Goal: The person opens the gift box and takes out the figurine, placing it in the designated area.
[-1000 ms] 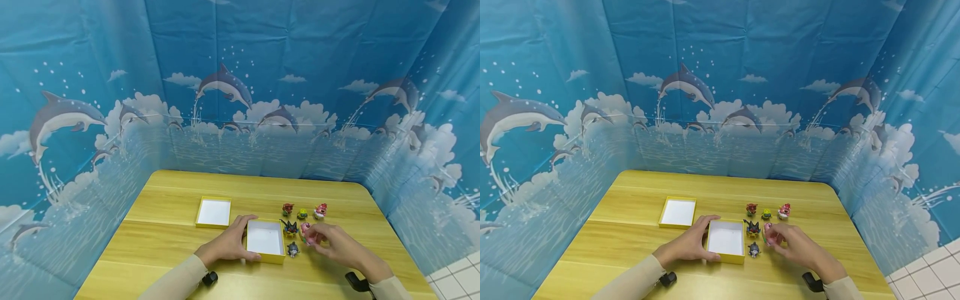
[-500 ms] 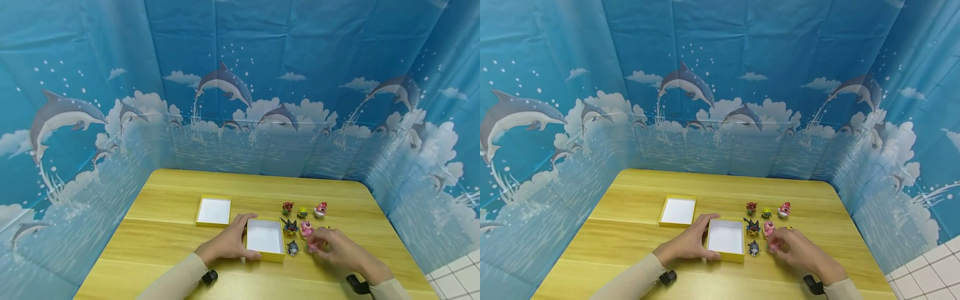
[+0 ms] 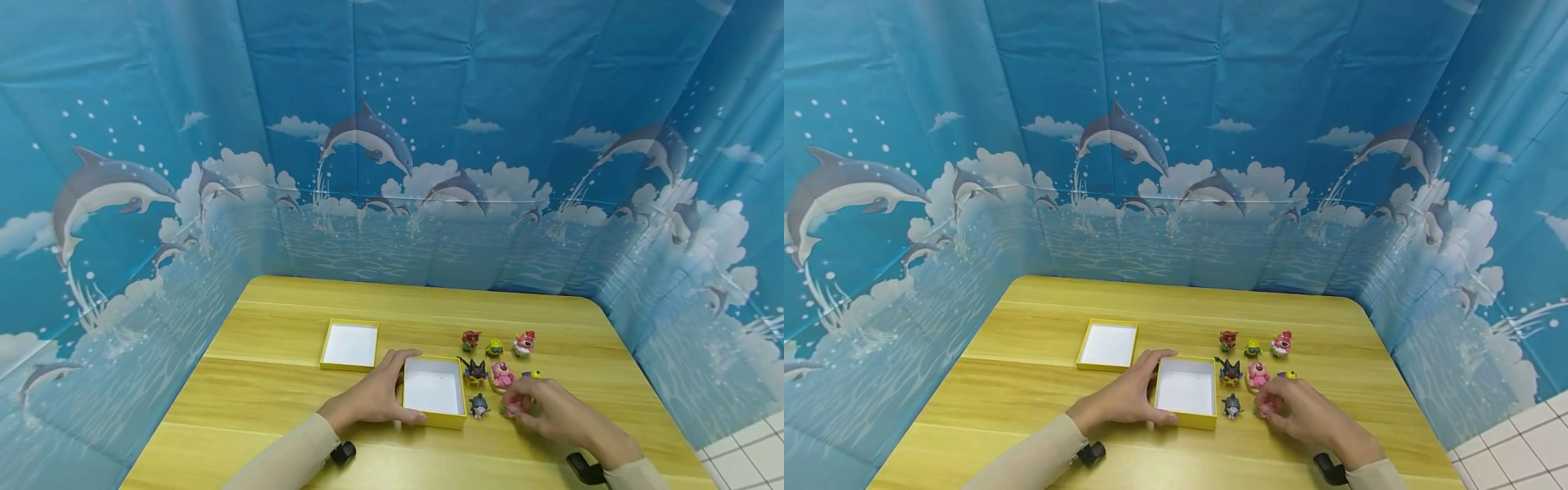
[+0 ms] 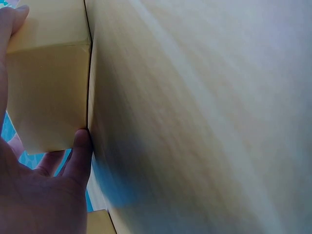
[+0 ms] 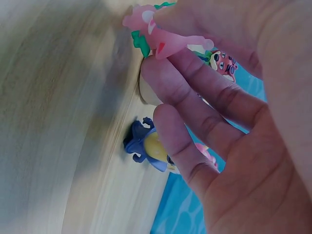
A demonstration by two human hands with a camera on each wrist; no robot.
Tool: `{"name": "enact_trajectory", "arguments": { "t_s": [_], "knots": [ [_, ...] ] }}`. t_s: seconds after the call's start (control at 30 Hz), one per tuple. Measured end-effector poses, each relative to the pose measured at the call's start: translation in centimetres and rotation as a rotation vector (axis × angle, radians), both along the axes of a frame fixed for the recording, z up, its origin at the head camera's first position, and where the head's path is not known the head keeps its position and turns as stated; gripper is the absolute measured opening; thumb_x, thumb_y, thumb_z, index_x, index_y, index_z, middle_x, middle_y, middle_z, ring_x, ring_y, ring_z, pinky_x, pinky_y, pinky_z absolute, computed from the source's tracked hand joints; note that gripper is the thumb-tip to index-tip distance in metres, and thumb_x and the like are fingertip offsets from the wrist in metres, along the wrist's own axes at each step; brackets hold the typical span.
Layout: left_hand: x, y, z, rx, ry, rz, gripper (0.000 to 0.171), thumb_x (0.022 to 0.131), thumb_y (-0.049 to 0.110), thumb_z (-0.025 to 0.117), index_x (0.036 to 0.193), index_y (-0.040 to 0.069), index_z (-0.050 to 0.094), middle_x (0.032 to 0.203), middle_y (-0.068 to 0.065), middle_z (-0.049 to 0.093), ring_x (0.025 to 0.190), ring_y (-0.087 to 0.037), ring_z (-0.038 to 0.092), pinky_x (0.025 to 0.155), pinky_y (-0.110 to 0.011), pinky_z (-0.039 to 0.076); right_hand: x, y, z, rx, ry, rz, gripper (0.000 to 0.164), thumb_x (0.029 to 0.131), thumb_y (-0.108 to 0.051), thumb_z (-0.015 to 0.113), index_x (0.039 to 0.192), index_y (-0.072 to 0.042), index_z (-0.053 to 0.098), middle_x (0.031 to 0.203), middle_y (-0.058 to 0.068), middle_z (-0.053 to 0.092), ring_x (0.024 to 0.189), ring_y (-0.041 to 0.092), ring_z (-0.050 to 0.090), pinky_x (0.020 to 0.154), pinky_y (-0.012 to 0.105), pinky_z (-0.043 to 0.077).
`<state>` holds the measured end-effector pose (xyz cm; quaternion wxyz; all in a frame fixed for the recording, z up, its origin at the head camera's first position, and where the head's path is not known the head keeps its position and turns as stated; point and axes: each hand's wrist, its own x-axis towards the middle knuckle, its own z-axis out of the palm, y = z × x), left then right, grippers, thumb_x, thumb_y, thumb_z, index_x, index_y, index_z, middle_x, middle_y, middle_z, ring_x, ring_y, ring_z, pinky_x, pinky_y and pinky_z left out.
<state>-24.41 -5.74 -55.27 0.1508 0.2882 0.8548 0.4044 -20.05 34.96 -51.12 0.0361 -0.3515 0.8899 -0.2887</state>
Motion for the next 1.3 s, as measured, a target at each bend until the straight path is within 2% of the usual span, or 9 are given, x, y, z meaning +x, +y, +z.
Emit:
{"name": "enact_trajectory", "arguments": {
  "t_s": [0.23,0.37,0.5,0.53,0.63,0.9,1.1,1.3],
  "knots": [
    [0.0,0.0,0.0,0.004,-0.001,0.004,0.124,0.090,0.064,0.098,0.185,0.030,0.026,0.168,-0.006,0.046,0.151,-0.025,0.062,0.127,-0.046,0.055,0.2,-0.1,0.2,0.011,-0.061,-0.029,0.021,0.100,-0.006,0.092,0.112,-0.021,0.081,0.104,-0.011,0.079,0.088,-0.002,0.070,0.074,0.027,0.063],
    [0.0,0.0,-0.1,0.004,0.001,0.004,0.124,0.090,0.064,0.098,0.185,0.029,0.026,0.168,-0.006,0.046,0.152,-0.026,0.062,0.127,-0.046,0.055,0.2,0.0,0.1,0.001,-0.042,-0.017,0.022,0.099,-0.006,0.093,0.111,-0.022,0.081,0.103,-0.012,0.078,0.087,-0.002,0.069,0.073,0.027,0.061],
    [0.0,0.0,-0.1,0.006,0.000,0.005,0.122,0.090,0.064,0.098,0.184,0.034,0.026,0.168,-0.005,0.046,0.151,-0.025,0.062,0.126,-0.045,0.056,-0.1,0.3,-0.4,-0.023,-0.004,0.012,0.026,0.098,-0.003,0.092,0.111,-0.022,0.081,0.104,-0.014,0.077,0.088,-0.006,0.067,0.072,0.025,0.060],
    [0.0,0.0,0.0,0.007,-0.002,0.004,0.122,0.090,0.064,0.098,0.184,0.035,0.026,0.167,-0.005,0.046,0.151,-0.025,0.062,0.126,-0.044,0.056,-0.3,0.6,-0.8,-0.042,0.019,0.040,0.025,0.099,-0.002,0.090,0.113,-0.021,0.081,0.104,-0.013,0.077,0.087,-0.005,0.066,0.070,0.024,0.058],
    [0.1,0.0,0.0,0.014,-0.010,0.003,0.121,0.090,0.062,0.098,0.184,0.036,0.026,0.166,-0.005,0.047,0.150,-0.024,0.062,0.126,-0.042,0.056,-0.3,0.8,-0.9,-0.053,0.019,0.046,0.026,0.099,-0.001,0.090,0.114,-0.020,0.080,0.105,-0.013,0.077,0.087,-0.006,0.066,0.070,0.024,0.057],
    [0.0,0.1,-0.2,0.015,-0.007,0.002,0.121,0.090,0.063,0.098,0.184,0.036,0.026,0.168,-0.005,0.046,0.151,-0.024,0.062,0.127,-0.044,0.055,0.4,0.2,0.2,0.023,-0.072,-0.041,0.026,0.098,-0.008,0.094,0.117,-0.021,0.080,0.108,-0.011,0.078,0.090,-0.004,0.068,0.076,0.028,0.061],
    [0.1,0.0,-0.2,0.017,-0.007,0.000,0.121,0.090,0.062,0.098,0.184,0.036,0.026,0.168,-0.005,0.046,0.150,-0.023,0.062,0.126,-0.043,0.055,0.5,0.3,0.3,0.039,-0.081,-0.056,0.027,0.099,-0.011,0.094,0.121,-0.019,0.081,0.110,-0.009,0.080,0.091,-0.003,0.070,0.078,0.030,0.063],
    [0.1,0.0,-0.1,0.019,-0.005,0.000,0.122,0.090,0.061,0.098,0.184,0.032,0.026,0.166,-0.005,0.047,0.150,-0.025,0.063,0.126,-0.043,0.056,0.6,0.3,0.5,0.037,-0.072,-0.060,0.029,0.098,-0.011,0.094,0.124,-0.016,0.081,0.112,-0.007,0.082,0.093,-0.002,0.072,0.080,0.032,0.065]
  ]
}}
